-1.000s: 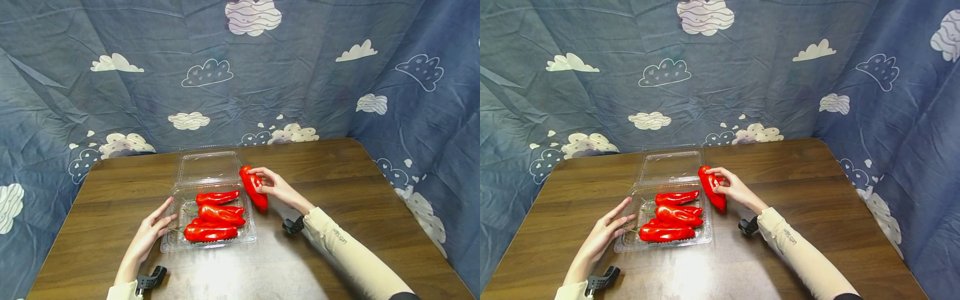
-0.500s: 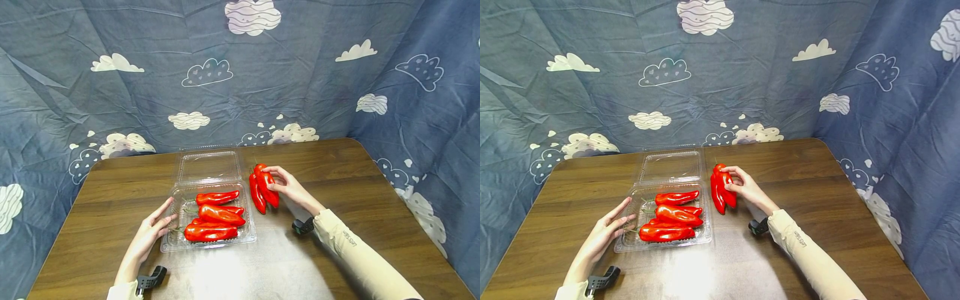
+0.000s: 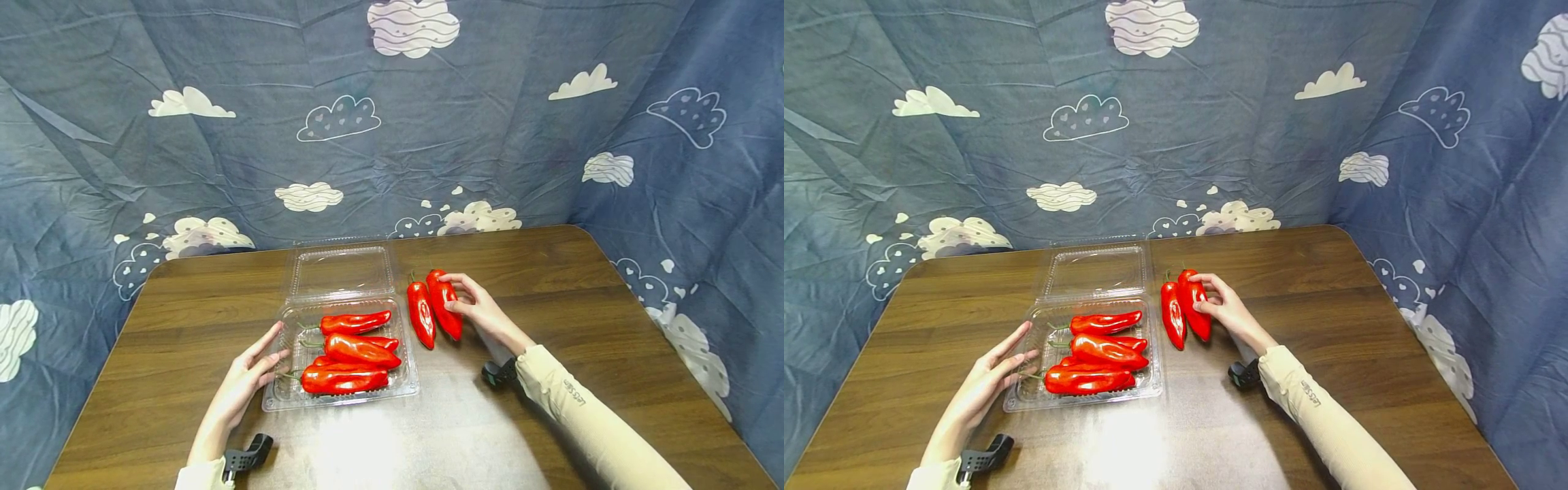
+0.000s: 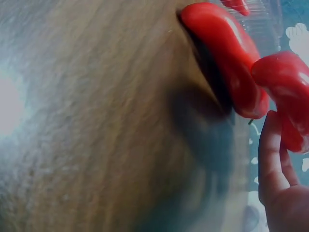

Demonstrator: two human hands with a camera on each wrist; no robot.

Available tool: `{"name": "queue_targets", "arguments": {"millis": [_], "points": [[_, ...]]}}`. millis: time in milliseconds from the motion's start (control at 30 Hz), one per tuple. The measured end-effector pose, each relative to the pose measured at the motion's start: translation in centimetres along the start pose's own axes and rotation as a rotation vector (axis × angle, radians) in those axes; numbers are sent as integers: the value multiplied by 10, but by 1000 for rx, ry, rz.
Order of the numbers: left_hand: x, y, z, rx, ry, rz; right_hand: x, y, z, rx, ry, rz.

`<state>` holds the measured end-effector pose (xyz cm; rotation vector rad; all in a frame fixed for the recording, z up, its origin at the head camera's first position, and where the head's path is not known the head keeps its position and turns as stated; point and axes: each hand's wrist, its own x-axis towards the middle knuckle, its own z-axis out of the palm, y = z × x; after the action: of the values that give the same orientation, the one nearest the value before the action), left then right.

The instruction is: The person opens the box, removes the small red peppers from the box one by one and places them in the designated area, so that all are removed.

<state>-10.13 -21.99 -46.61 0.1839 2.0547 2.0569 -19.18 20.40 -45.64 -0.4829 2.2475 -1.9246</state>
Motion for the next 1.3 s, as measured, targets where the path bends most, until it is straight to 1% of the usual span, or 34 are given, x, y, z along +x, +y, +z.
{"name": "queue_targets", "arguments": {"millis": [167,333,467,567,800,1000,1167,1300], "points": [[0,-1,0,-7,-1,4,-2,6,-1,-46,36,19],[0,-1,0,-6,-3,-1,-4,11,0,-26,46,90],[0,-1,0,-4,-5,-5,-5,12,2,-22,64,149],[0,-1,0,1,-7,-6,-5,11,4,-25,65,170],[1,0,-1,13,-11,-3,-1,16,7,-119,63,125],[0,1,0,16,-7,-13,0,15,9,-176,74,147],[0,0,-1,9,0,-21,0,14,7,-183,68,136],[0,-1,-1,7,-1,-21,0,14,7,-157,74,140]]}}
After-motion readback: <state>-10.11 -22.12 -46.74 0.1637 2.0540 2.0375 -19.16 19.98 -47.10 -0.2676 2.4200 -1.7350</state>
